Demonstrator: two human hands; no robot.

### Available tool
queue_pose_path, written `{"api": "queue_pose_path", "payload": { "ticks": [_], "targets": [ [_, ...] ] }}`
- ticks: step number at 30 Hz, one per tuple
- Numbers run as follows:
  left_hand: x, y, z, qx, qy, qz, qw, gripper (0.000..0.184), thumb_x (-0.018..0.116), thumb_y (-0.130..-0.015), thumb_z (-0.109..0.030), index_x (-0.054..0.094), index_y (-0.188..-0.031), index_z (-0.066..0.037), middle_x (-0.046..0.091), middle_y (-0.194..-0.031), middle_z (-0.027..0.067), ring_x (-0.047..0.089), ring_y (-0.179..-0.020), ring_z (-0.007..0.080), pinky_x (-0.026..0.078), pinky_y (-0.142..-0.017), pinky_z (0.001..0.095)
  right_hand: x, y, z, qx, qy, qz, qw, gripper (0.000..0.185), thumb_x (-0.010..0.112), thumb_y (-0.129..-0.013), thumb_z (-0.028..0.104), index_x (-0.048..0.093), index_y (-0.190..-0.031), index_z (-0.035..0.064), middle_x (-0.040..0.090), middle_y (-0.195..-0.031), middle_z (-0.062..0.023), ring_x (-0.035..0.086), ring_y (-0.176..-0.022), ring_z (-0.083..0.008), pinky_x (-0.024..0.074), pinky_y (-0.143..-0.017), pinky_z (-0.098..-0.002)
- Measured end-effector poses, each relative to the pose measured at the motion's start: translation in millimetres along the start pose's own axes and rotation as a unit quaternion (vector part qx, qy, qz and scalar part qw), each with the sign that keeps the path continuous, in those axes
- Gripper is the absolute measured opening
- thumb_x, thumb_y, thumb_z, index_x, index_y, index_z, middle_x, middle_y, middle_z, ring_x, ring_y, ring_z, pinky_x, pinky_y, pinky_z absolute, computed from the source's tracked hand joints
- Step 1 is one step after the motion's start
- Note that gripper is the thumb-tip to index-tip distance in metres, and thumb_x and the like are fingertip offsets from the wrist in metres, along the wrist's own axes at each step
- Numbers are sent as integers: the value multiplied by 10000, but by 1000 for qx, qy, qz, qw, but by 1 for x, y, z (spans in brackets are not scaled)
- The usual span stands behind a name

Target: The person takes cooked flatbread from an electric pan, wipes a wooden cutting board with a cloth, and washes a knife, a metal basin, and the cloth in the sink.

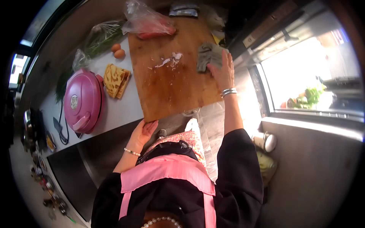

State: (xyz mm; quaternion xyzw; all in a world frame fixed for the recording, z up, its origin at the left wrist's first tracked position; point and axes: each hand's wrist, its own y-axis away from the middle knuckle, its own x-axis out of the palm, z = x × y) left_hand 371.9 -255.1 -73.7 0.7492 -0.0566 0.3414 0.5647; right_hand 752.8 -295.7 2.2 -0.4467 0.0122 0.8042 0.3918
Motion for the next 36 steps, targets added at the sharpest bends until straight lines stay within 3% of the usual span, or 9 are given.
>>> {"api": "queue_pose_path", "payload": {
  "ticks": [4, 7, 11, 17, 23, 26, 29, 32, 36],
  "targets": [
    [20, -3, 23, 114, -39, -49, 991, 278, 378, -869, -46, 421, -1143, -41, 556, -1034, 173, 545, -993, 309, 465, -879, 436, 57, -32, -37, -31, 169, 56, 983, 607, 581, -781, 328, 343, -1291, 102, 248, -1348, -218, 250, -1202, -458, 211, -973, -562],
    [34, -5, 29, 158, -78, -158, 972, 301, 375, -842, -2, 428, -1136, -36, 566, -1014, 156, 576, -936, 286, 503, -828, 404, 70, -54, -53, -72, 150, 67, 984, 515, 539, -809, 257, 374, -1262, 79, 262, -1339, -201, 269, -1196, -439, 203, -981, -547],
    [37, -4, 30, 164, -94, -179, 965, 262, 358, -841, 9, 485, -1066, -33, 593, -951, 117, 607, -862, 225, 525, -793, 379, 102, -118, -67, -251, 4, 78, 965, 533, 475, -712, 27, 400, -1238, 78, 402, -1257, -171, 366, -1142, -364, 264, -961, -476],
    [44, -1, 33, 181, -95, -186, 961, 304, 361, -836, 13, 454, -1125, 1, 586, -965, 134, 608, -859, 232, 546, -749, 341, 139, -163, -45, -330, -124, 178, 919, 587, 411, -659, -57, 433, -1225, 98, 488, -1186, -143, 438, -1091, -320, 294, -971, -390],
    [39, -5, 36, 192, -83, -169, 963, 291, 365, -848, -7, 465, -1121, 1, 589, -972, 137, 607, -867, 232, 546, -741, 338, 115, -69, 5, -345, -238, 343, 840, 487, 405, -683, -85, 557, -1103, 109, 553, -1102, -102, 465, -1107, -271, 331, -963, -333],
    [32, -3, 39, 196, -78, -165, 963, 296, 368, -850, -10, 461, -1130, 3, 589, -975, 141, 605, -876, 240, 545, -739, 343, 99, -58, 12, -160, -370, 440, 803, 428, 418, -705, -84, 581, -1063, 82, 572, -1076, -104, 481, -1091, -266, 330, -965, -325],
    [35, -10, 38, 207, -68, -147, 965, 277, 383, -838, 2, 470, -1100, 27, 591, -941, 156, 612, -846, 254, 548, -732, 347, 98, -83, -9, -11, -381, 343, 859, 379, 495, -734, -3, 533, -1109, 36, 534, -1128, -145, 451, -1116, -283, 315, -974, -340],
    [47, -1, 41, 220, -67, -164, 959, 263, 391, -830, 8, 477, -1075, 43, 593, -916, 162, 620, -814, 253, 553, -718, 340, 119, -109, -26, -237, -76, 189, 950, 457, 570, -740, 119, 460, -1168, 0, 480, -1183, -183, 415, -1134, -316, 307, -970, -363],
    [48, -6, 44, 230, -77, -179, 954, 274, 375, -828, 7, 470, -1082, 55, 591, -916, 164, 625, -793, 243, 556, -702, 326, 149, -85, 27, -298, -85, 136, 941, 499, 560, -722, 135, 416, -1178, -7, 454, -1183, -210, 411, -1102, -351, 289, -972, -398]
  ]
}}
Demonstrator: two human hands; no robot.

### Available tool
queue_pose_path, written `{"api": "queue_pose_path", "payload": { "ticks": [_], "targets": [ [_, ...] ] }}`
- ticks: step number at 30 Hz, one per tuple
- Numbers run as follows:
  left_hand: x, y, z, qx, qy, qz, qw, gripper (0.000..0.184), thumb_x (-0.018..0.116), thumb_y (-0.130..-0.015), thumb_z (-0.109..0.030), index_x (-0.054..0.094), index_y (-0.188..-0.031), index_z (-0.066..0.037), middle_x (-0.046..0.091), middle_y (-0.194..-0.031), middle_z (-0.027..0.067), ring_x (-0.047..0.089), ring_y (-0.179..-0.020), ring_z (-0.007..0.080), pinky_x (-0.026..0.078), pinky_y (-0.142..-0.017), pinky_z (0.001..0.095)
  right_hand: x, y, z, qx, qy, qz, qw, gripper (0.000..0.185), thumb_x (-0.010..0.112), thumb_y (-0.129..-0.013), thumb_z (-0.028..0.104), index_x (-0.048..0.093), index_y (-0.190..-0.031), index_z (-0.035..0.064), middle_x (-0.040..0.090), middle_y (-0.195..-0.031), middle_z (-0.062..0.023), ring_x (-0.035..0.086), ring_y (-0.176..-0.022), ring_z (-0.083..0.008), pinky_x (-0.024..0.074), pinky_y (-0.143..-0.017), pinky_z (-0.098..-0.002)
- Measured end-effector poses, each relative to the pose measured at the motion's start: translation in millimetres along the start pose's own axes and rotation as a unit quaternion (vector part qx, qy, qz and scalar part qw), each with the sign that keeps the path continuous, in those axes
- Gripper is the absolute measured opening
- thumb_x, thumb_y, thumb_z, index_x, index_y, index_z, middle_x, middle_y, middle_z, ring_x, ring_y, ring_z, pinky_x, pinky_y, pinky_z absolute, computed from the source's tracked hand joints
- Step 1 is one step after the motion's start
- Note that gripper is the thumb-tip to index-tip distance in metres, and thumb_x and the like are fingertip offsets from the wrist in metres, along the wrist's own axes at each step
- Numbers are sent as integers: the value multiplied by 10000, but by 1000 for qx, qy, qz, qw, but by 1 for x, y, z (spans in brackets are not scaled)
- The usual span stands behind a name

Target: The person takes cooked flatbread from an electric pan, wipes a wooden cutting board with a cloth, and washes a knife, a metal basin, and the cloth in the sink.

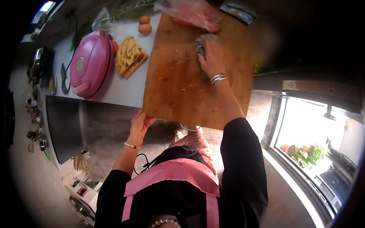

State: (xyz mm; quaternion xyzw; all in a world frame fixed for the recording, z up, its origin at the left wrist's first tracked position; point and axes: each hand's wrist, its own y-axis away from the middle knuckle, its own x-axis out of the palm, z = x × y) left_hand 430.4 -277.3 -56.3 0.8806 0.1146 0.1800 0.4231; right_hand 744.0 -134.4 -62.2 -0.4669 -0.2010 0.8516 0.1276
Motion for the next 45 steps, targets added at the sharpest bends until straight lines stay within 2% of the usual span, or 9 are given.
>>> {"api": "queue_pose_path", "payload": {
  "ticks": [6, 9, 12, 15, 23, 26, 35, 40, 45],
  "targets": [
    [4, -3, 1, 3, 2, -5, 1000, 296, 365, -831, 3, 453, -1107, 66, 589, -916, 170, 624, -795, 250, 555, -705, 322, 61, -68, 8, -151, -192, 110, 963, 460, 544, -668, 29, 499, -1125, 64, 530, -1115, -142, 477, -1050, -314, 357, -935, -373],
    [-3, -4, 4, 7, 7, 11, 1000, 298, 363, -832, 1, 450, -1109, 69, 588, -918, 176, 623, -803, 253, 553, -709, 319, 64, -58, 11, -134, -240, 214, 937, 445, 508, -664, -26, 543, -1096, 74, 534, -1132, -135, 471, -1089, -291, 364, -938, -347],
    [0, -6, 0, 4, -5, 28, 1000, 299, 362, -833, 1, 449, -1111, 71, 585, -929, 180, 620, -816, 253, 551, -717, 318, 47, -8, 39, -253, -284, 231, 895, 409, 554, -600, -46, 623, -967, 120, 591, -1029, -61, 512, -1010, -251, 399, -891, -349],
    [-8, -6, 5, 9, 5, 35, 999, 294, 368, -832, 1, 452, -1104, 70, 584, -934, 177, 619, -821, 251, 549, -720, 317, 23, 29, 51, -159, -359, 314, 864, 413, 503, -595, -105, 643, -921, 105, 602, -994, -66, 536, -959, -251, 425, -850, -331],
    [0, -2, 2, 9, 14, 23, 1000, 276, 399, -829, -8, 464, -1089, 57, 587, -929, 161, 619, -800, 241, 550, -712, 318, -107, 41, -45, 211, -364, 126, 899, 446, 438, -714, -56, 527, -1141, 34, 532, -1151, -124, 502, -1071, -226, 368, -931, -315],
    [1, -5, 4, 15, 8, 28, 999, 275, 405, -832, -17, 463, -1091, 54, 589, -924, 158, 619, -797, 239, 550, -708, 319, -85, 69, -60, 56, 47, 38, 997, 435, 515, -731, 17, 490, -1165, 38, 503, -1172, -153, 481, -1080, -281, 356, -939, -341],
    [-8, -12, 12, 11, 4, 33, 999, 287, 403, -846, -36, 438, -1122, 36, 591, -925, 167, 619, -807, 251, 550, -705, 329, 1, 96, 102, -10, -93, 16, 995, 454, 521, -594, -37, 542, -1040, 47, 539, -1091, -132, 487, -1029, -302, 369, -912, -396],
    [-19, -16, 17, 14, 49, 77, 996, 280, 391, -894, -136, 422, -1148, -21, 549, -1023, 218, 580, -925, 306, 517, -788, 403, -39, 99, 97, 106, -250, -39, 962, 449, 470, -647, -71, 553, -1074, 37, 557, -1086, -122, 495, -1049, -277, 406, -895, -366],
    [-19, -3, 42, -199, 231, 124, 944, 407, 330, -908, -330, 431, -1138, -10, 393, -1224, 279, 385, -1159, 404, 352, -963, 505, -78, 143, 24, 241, -5, -57, 969, 467, 450, -697, -39, 500, -1154, 43, 502, -1175, -139, 477, -1065, -299, 386, -914, -379]
  ]
}}
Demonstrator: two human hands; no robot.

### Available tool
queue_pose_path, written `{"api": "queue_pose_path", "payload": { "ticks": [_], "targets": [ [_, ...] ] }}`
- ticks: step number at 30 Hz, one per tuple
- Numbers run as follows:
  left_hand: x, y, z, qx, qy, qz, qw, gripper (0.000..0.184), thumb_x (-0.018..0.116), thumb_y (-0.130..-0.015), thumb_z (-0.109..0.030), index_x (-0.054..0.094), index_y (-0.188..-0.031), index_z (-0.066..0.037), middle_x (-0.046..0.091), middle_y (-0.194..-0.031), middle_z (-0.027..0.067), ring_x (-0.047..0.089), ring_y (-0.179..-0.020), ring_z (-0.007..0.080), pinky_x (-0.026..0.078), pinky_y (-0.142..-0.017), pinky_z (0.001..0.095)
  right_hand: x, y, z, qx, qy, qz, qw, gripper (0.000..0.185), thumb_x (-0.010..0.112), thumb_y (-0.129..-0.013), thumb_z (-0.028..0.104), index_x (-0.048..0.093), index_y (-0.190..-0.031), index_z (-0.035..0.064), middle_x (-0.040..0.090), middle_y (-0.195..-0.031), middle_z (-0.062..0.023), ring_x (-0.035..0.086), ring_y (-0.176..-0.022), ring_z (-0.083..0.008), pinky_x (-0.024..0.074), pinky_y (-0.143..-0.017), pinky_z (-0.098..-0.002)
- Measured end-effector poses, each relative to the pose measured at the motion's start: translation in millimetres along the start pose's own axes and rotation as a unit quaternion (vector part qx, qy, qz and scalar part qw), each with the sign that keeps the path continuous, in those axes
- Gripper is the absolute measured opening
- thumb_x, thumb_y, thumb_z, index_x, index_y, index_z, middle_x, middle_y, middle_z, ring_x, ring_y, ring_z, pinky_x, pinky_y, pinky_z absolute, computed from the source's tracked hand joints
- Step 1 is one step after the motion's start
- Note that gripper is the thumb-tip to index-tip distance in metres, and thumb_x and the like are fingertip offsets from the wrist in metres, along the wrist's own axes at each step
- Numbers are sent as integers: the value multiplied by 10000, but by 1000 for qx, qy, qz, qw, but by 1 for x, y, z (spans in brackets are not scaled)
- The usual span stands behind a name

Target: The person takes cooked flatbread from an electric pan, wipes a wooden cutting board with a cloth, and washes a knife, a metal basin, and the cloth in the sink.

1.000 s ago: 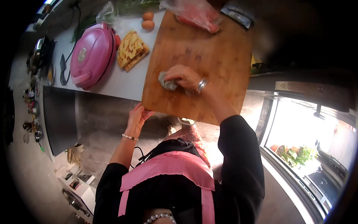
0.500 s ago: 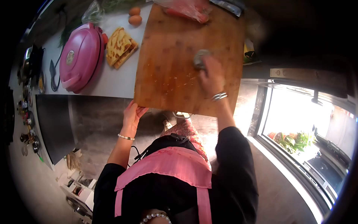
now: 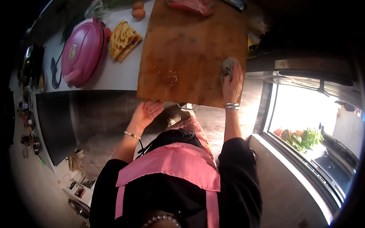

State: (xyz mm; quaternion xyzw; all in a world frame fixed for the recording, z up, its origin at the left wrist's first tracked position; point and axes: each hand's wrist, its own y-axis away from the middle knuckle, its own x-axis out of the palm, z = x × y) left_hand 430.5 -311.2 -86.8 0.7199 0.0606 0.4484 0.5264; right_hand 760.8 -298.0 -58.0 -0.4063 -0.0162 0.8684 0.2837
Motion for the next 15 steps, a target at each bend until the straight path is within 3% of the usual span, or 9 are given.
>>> {"api": "queue_pose_path", "payload": {
  "ticks": [2, 4, 6, 8, 11, 12, 13, 15],
  "targets": [
    [11, -13, 14, -65, -23, 35, 997, 408, 323, -911, -308, 439, -1110, 28, 395, -1216, 287, 388, -1150, 417, 356, -955, 512, 24, 10, 5, -70, 110, -39, 991, 479, 462, -696, -31, 487, -1169, 44, 492, -1184, -142, 458, -1079, -316, 364, -932, -391],
    [26, -23, 20, -86, -24, 36, 995, 413, 322, -911, -293, 433, -1105, 54, 404, -1206, 289, 397, -1138, 423, 358, -951, 516, 53, 19, 44, -113, -2, 9, 994, 483, 489, -653, -41, 497, -1131, 28, 493, -1166, -155, 435, -1088, -331, 328, -954, -401],
    [33, -24, 24, -98, -25, 38, 994, 420, 324, -910, -282, 423, -1108, 75, 412, -1197, 291, 409, -1127, 424, 363, -948, 513, 77, 27, 84, -161, -39, 45, 985, 459, 495, -626, -59, 522, -1077, 25, 509, -1138, -141, 459, -1054, -327, 358, -927, -397],
    [38, -23, 24, -105, -24, 42, 993, 429, 330, -907, -276, 409, -1118, 89, 419, -1189, 292, 424, -1115, 419, 369, -947, 504, 90, 23, 90, -153, -127, 90, 976, 453, 480, -659, -63, 511, -1102, 26, 514, -1136, -140, 485, -1051, -299, 385, -906, -359],
    [34, -28, 25, -124, -55, 68, 988, 451, 324, -910, -280, 387, -1151, 95, 429, -1184, 287, 440, -1101, 413, 372, -951, 489, 77, -17, 96, -49, -290, 181, 938, 467, 400, -710, -77, 488, -1155, 34, 521, -1149, -124, 469, -1111, -231, 348, -937, -302],
    [35, -28, 25, -124, -57, 68, 988, 460, 314, -914, -289, 385, -1154, 98, 432, -1180, 290, 446, -1095, 412, 371, -948, 492, 87, -45, 85, -147, -260, 134, 945, 435, 406, -750, -44, 467, -1172, 39, 523, -1135, -145, 531, -1025, -238, 406, -875, -284],
    [38, -28, 26, -124, -57, 66, 988, 470, 304, -918, -297, 383, -1157, 100, 435, -1176, 292, 451, -1089, 412, 370, -945, 496, 83, -74, 89, -101, -283, 187, 935, 452, 425, -741, -22, 457, -1186, 47, 513, -1156, -139, 494, -1080, -247, 362, -931, -298],
    [44, -27, 27, -121, -63, 65, 988, 475, 295, -922, -299, 383, -1163, 100, 439, -1173, 291, 452, -1091, 407, 369, -945, 493, 122, -132, 77, -258, -243, 152, 923, 443, 460, -738, 17, 469, -1177, 72, 505, -1168, -131, 455, -1117, -264, 331, -961, -319]
  ]
}}
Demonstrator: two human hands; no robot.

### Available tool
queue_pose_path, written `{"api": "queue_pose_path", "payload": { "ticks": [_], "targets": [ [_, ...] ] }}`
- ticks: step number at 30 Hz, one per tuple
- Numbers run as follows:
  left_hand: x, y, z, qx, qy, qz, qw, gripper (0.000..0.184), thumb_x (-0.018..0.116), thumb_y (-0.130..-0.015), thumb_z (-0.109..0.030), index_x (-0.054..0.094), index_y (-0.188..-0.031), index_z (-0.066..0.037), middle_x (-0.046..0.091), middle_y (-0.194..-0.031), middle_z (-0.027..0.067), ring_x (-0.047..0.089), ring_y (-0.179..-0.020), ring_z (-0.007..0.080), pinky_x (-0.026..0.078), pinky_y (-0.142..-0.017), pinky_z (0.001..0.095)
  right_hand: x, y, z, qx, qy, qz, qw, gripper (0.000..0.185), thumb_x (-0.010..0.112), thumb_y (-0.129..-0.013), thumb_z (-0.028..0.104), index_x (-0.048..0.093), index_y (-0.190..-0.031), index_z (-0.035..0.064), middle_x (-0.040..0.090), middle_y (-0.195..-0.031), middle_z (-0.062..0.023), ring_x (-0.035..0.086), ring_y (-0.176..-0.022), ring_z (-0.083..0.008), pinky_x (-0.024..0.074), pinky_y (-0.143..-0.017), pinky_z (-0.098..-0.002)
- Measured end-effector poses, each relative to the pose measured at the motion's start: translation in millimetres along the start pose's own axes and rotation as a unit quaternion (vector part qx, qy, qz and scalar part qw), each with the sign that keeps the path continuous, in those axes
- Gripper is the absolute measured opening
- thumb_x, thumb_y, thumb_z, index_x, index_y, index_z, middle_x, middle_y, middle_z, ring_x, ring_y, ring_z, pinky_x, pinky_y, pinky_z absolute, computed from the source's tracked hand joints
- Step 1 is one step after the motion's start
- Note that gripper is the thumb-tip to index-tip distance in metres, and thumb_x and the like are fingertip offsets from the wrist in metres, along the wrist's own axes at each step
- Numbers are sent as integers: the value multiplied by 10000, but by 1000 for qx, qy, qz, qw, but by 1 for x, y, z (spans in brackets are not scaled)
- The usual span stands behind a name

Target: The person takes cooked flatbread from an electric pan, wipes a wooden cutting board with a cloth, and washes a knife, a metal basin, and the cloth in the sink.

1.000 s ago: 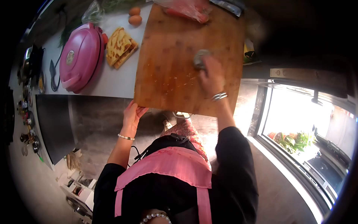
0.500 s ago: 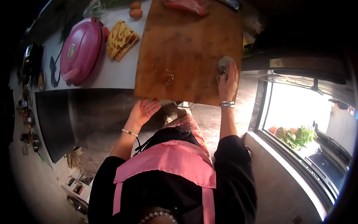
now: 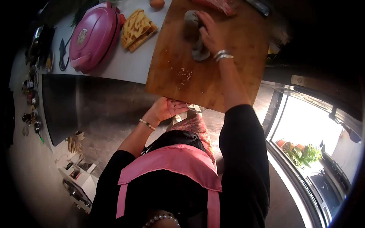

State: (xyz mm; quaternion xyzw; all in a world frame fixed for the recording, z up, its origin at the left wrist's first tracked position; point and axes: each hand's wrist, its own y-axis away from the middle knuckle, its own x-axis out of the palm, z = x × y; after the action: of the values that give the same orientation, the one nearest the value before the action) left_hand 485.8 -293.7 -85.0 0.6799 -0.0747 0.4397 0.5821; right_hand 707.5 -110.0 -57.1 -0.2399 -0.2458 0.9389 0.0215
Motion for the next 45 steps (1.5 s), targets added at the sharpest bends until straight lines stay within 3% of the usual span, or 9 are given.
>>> {"api": "queue_pose_path", "payload": {
  "ticks": [3, 11, 12, 16, 21, 25, 38, 42, 45],
  "targets": [
    [1, 1, -2, 6, -20, 9, 1000, 465, 298, -922, -286, 384, -1172, 96, 437, -1180, 286, 440, -1110, 397, 369, -954, 482, 32, -12, -16, -44, 191, 71, 978, 441, 501, -713, 42, 491, -1150, 101, 506, -1165, -112, 439, -1113, -280, 329, -963, -340],
    [-4, -2, -4, -2, -26, 33, 999, 490, 302, -923, -301, 363, -1192, 104, 419, -1198, 292, 430, -1121, 397, 359, -959, 481, 68, 52, 43, -212, -47, 291, 932, 433, 554, -590, -70, 586, -987, 101, 552, -1090, -90, 496, -1014, -284, 401, -876, -374],
    [-5, -3, -3, -2, -23, 38, 999, 493, 299, -923, -305, 363, -1192, 104, 419, -1198, 291, 431, -1121, 397, 361, -958, 481, 64, 65, 46, -177, -83, 334, 922, 506, 505, -577, -124, 583, -1025, 97, 551, -1118, -81, 473, -1088, -267, 335, -964, -384],
    [-10, -4, -1, -6, -26, 67, 997, 508, 300, -922, -323, 366, -1189, 104, 417, -1200, 292, 437, -1116, 394, 371, -950, 479, 36, 87, 68, -85, -189, 376, 903, 525, 480, -566, -164, 602, -1010, 88, 578, -1074, -88, 498, -1072, -249, 353, -953, -354],
    [-17, -9, -1, -14, -34, 98, 995, 534, 310, -916, -355, 375, -1181, 103, 430, -1185, 293, 448, -1105, 394, 385, -940, 474, -65, 92, 15, 50, 16, 111, 992, 421, 541, -686, -26, 555, -1089, 95, 529, -1148, -109, 469, -1106, -261, 396, -919, -344],
    [-16, -16, -2, -5, -22, 131, 991, 545, 312, -912, -366, 377, -1178, 105, 434, -1172, 304, 447, -1100, 406, 388, -939, 471, -61, 101, 8, 66, 294, 41, 953, 474, 554, -712, 92, 477, -1179, 112, 446, -1238, -137, 407, -1151, -304, 320, -981, -366],
    [-29, -27, 1, -43, 58, 150, 986, 537, 312, -921, -323, 300, -1217, 125, 344, -1242, 317, 368, -1147, 448, 329, -984, 495, 55, 142, 97, 24, 106, 25, 994, 480, 450, -645, -65, 541, -1099, 59, 510, -1148, -142, 455, -1102, -308, 315, -980, -384],
    [-18, -17, 1, -37, 25, 156, 987, 504, 324, -922, -298, 316, -1211, 115, 343, -1250, 300, 355, -1152, 453, 313, -990, 512, 23, 141, 120, 82, 26, -84, 993, 487, 418, -630, -118, 558, -1068, 42, 518, -1133, -141, 486, -1055, -308, 377, -918, -353],
    [-21, -22, 2, -50, 79, 164, 982, 489, 339, -917, -288, 325, -1213, 100, 357, -1246, 286, 352, -1149, 459, 322, -978, 527, -40, 173, 99, 172, 180, -158, 956, 443, 451, -667, -69, 538, -1090, 30, 501, -1157, -136, 465, -1069, -310, 375, -910, -373]
  ]
}}
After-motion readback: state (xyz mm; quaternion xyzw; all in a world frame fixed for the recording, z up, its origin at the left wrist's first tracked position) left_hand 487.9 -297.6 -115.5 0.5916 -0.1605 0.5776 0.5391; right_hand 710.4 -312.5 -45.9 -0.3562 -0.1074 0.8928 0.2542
